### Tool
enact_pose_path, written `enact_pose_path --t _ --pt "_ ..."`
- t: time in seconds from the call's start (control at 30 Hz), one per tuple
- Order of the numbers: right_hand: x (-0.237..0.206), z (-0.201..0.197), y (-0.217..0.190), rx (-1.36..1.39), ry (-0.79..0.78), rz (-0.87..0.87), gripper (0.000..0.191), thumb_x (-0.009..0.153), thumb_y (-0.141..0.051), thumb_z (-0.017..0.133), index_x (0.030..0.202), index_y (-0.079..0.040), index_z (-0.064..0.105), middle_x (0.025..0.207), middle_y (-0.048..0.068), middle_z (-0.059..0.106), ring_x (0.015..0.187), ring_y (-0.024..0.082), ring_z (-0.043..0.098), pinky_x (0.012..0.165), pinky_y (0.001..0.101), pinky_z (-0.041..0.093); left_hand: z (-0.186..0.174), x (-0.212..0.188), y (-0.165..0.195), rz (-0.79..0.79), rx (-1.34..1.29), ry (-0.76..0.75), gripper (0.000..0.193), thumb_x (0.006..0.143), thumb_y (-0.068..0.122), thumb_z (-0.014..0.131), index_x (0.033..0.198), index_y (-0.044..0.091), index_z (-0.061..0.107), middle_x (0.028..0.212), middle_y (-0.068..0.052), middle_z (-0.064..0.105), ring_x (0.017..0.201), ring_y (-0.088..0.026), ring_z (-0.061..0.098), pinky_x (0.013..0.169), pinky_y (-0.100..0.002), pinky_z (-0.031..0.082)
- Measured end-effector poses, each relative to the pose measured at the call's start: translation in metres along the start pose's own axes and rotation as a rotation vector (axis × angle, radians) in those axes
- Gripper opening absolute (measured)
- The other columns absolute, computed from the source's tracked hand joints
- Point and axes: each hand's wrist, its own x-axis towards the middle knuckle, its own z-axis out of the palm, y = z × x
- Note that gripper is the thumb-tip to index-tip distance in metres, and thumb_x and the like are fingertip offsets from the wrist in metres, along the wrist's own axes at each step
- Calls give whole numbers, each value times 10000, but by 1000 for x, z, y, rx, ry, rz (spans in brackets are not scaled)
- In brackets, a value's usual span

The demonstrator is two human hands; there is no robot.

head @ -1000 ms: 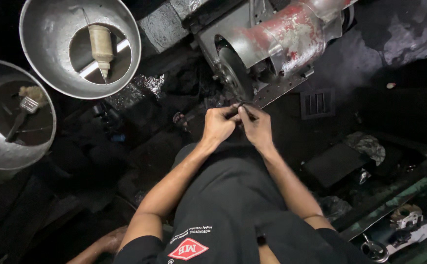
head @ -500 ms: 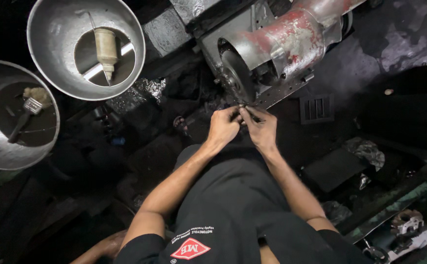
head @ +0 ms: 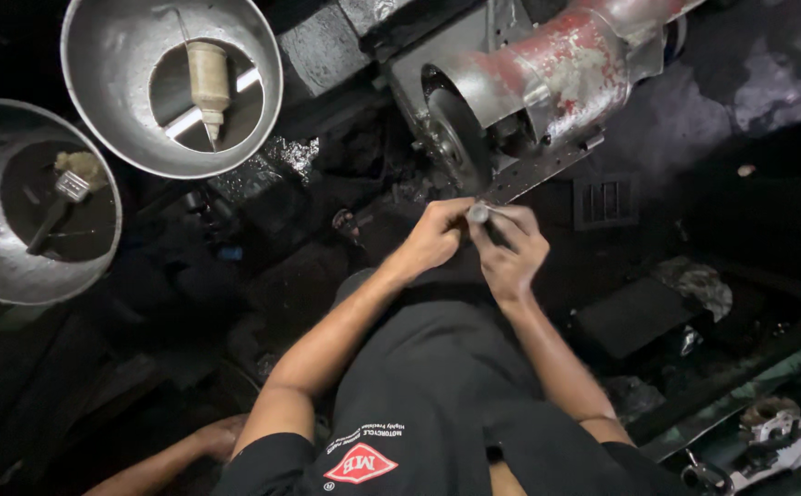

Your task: The person grinds a small metal part against a bench grinder wheel, then moves to a workbench to wipe and assemble a metal engine casing with a cylindrical insert. The person uses a rag to clean the casing and places the insert into the casing.

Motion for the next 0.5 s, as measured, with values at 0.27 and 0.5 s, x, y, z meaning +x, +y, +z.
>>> enact_pose_path --t 0.27,0.5 --pt "-12 -24 16 209 -173 390 167 917 -13 796 1044 -16 687 939 59 703 842 92 652 756 248 537 -27 -8 21 -12 132 75 158 934 38 749 1085 -7 763 986 -58 770 916 -107 701 835 -269 562" --pt "-20 -11 34 136 -158 462 147 953 -36 754 1092 9 731 919 74 749 797 110 675 699 259 542 2 -13 11 -309 -228 248 218 918 131 774 1077 -19 770 923 -23 755 791 -66 666 720 -225 538"
